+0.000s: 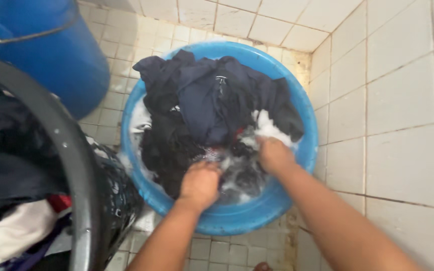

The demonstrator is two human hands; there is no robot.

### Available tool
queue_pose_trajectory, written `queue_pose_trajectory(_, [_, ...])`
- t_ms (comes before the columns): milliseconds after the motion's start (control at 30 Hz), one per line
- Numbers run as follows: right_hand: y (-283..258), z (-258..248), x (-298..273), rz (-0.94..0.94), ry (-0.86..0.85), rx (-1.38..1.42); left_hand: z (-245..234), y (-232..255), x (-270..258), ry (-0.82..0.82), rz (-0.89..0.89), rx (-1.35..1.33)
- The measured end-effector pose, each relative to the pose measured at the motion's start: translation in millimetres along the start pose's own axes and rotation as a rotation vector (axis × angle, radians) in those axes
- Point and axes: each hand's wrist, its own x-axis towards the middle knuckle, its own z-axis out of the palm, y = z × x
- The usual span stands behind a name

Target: The person hand washes various garments in a blue basin filled with soapy water. They scrub and agitate items including a white shirt, dark pants, and a red garment, then transfer them to a black laundry basket.

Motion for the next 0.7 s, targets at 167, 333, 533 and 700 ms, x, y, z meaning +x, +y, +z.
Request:
queue_pose_trajectory(167, [-2.4, 43.0, -3.5, -0.365, 0.14, -0.046, -3.8, 2.9, -25.7, 0.235, 0.133, -0.09])
queue_pose_trajectory(333, [-7.5, -8.1, -2.4, 0.072, 0.093, 0.13, -15.8, 9.7, -20.3, -0.094, -0.03, -0.08])
queue_pose_trajectory(533, [-80.4, -153.8, -27.1, 0.131, -0.077, 0.971, -47.4, 26.9, -40.5, 0.218, -0.181, -0.592])
queue_pose_trajectory(700, [-138.7, -256.9, -94.6, -0.357, -0.105, 1.693, -56.3, 28.2, -40.1, 0.581, 0.041, -1.011])
